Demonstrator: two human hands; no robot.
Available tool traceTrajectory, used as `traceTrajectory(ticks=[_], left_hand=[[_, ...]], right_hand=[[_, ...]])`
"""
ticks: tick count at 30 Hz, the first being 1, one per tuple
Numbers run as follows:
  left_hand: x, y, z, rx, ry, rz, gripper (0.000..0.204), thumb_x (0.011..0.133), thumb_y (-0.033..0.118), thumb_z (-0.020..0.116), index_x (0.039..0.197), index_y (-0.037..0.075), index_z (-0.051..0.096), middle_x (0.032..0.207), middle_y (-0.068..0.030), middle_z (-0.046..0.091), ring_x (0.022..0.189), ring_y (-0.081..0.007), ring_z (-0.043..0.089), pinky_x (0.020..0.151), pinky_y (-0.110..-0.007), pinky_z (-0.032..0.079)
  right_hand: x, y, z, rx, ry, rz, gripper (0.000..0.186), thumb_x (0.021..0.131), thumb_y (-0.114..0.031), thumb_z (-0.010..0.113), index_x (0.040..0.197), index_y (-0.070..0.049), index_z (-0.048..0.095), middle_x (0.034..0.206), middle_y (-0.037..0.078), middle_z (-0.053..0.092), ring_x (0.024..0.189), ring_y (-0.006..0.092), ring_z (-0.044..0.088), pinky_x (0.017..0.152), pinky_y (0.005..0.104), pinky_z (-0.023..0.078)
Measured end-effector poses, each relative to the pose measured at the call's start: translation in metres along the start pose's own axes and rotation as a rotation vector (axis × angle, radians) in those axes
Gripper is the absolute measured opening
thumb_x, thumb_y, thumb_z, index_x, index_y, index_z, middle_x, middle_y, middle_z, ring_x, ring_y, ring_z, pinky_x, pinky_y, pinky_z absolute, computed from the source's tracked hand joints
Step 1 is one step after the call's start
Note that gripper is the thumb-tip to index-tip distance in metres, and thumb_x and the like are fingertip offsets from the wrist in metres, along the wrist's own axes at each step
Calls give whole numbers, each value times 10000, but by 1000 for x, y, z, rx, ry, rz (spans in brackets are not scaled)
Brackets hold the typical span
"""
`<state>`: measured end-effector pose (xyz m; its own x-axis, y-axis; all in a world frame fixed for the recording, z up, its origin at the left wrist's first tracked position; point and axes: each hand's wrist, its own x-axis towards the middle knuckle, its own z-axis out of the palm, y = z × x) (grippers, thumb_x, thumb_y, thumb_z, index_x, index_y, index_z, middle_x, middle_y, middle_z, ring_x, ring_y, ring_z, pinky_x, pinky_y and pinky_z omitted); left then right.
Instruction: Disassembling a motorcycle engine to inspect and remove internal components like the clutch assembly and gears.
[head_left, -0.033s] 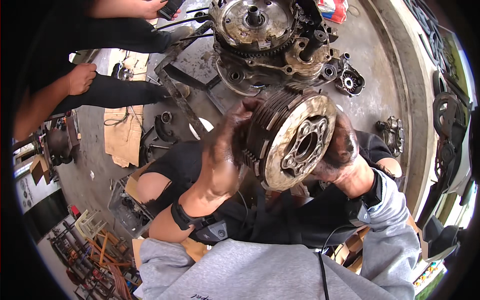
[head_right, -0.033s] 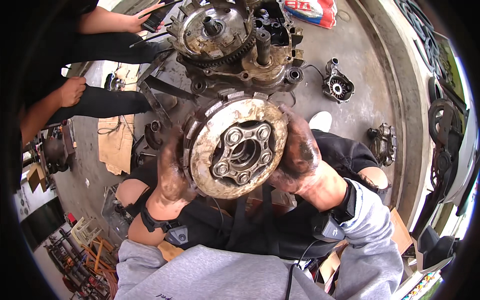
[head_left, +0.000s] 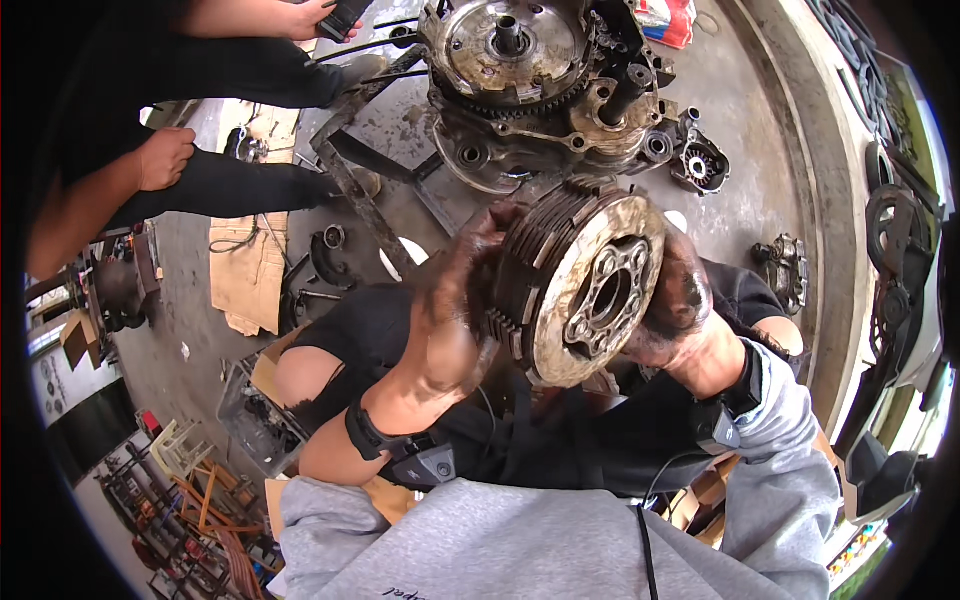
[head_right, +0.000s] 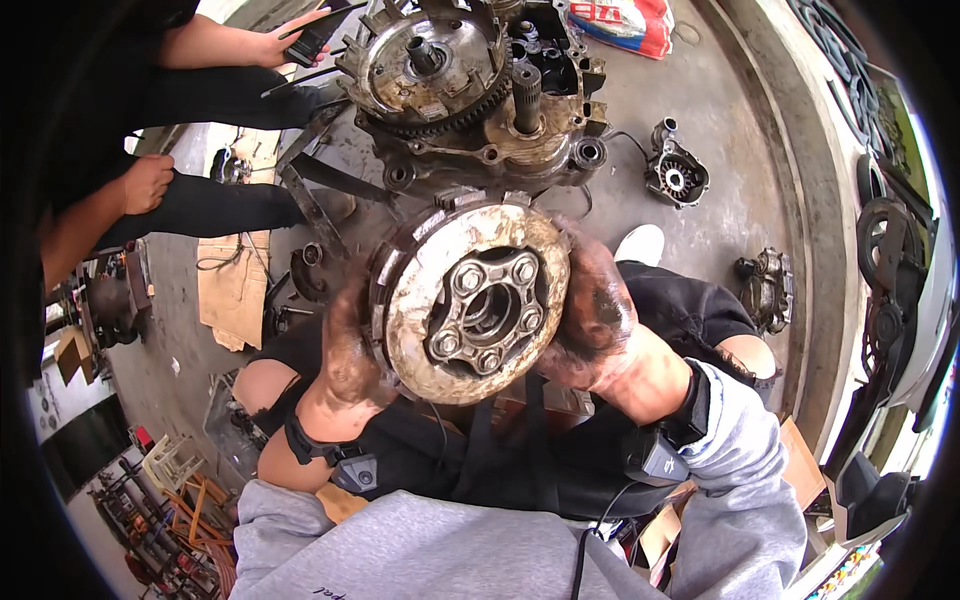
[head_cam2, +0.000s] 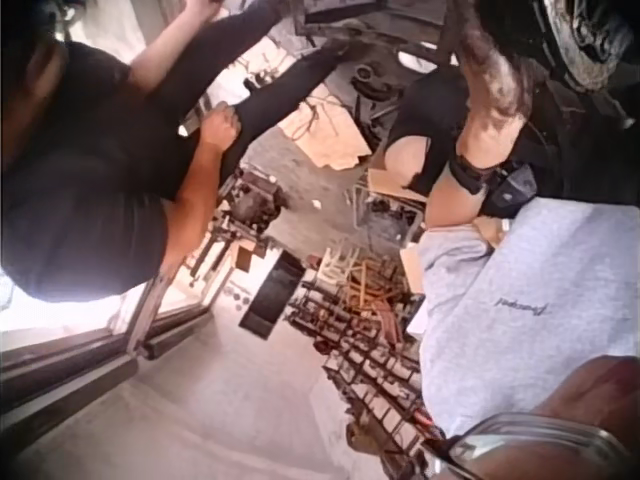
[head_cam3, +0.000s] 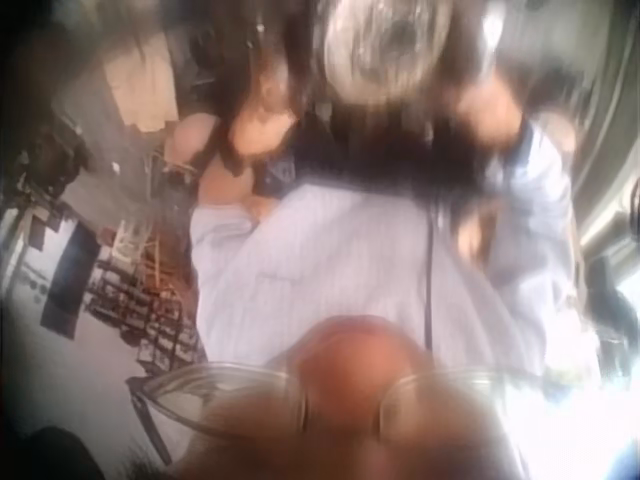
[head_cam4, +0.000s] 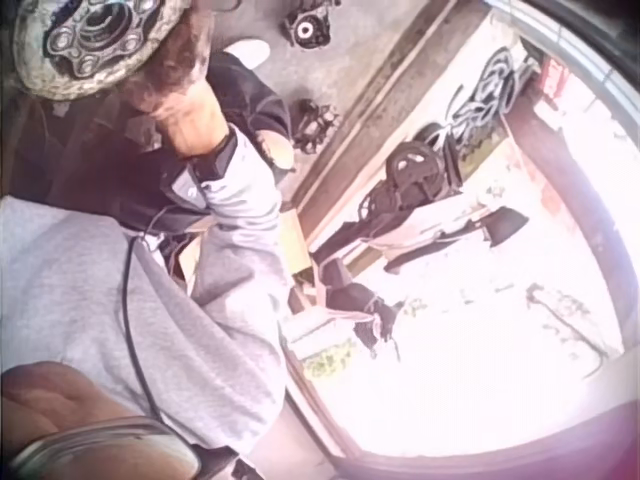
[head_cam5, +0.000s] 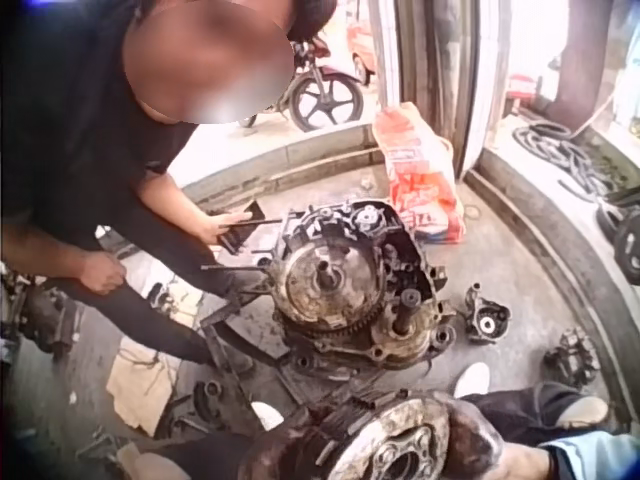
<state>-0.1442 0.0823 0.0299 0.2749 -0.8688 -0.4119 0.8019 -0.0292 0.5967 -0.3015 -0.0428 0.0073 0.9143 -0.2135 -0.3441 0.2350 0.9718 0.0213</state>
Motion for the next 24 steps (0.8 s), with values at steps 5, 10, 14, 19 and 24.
traceTrajectory(ticks=[5, 10, 14, 19, 24], left_hand=[[8, 1, -5, 285, 34, 9, 569, 1008, 421, 587, 1380, 4, 478, 1294, -106, 580, 1201, -193, 589, 1032, -338, 490], [18, 3, -8, 350, -64, 142, 332, 1017, 99, 495, 1324, -26, 507, 1275, -130, 599, 1199, -192, 582, 1074, -335, 442], [15, 11, -3, 478, -61, 284, 355, 1010, -9, 483, 1365, -35, 484, 1335, -175, 587, 1254, -219, 573, 1113, -366, 440], [8, 19, 7, 507, 2, 340, 387, 997, -38, 554, 1381, -43, 506, 1318, -166, 619, 1226, -221, 601, 1057, -364, 503], [10, 20, 2, 727, -38, 399, 301, 956, -24, 631, 1255, -10, 654, 1189, -152, 699, 1070, -205, 683, 921, -326, 539]], right_hand=[[-5, 3, -10, 83, -85, 77, 555, 1032, -499, 468, 1341, -57, 600, 1280, 149, 676, 1171, 327, 658, 1012, 523, 537], [-10, 0, -18, 9, 94, 64, 530, 978, -480, 531, 1346, -107, 601, 1261, 156, 680, 1119, 349, 678, 974, 564, 547], [-9, 0, -20, -7, -47, 42, 526, 1011, -456, 476, 1347, -71, 599, 1301, 162, 661, 1189, 349, 644, 1050, 574, 488], [-6, -1, -21, 13, 6, 45, 657, 972, -514, 555, 1498, -136, 440, 1368, 174, 609, 1190, 372, 631, 1025, 614, 487], [-9, 0, -20, 63, 57, 27, 838, 921, -549, 635, 1577, -135, 318, 1451, 184, 536, 1178, 373, 631, 978, 606, 521]])
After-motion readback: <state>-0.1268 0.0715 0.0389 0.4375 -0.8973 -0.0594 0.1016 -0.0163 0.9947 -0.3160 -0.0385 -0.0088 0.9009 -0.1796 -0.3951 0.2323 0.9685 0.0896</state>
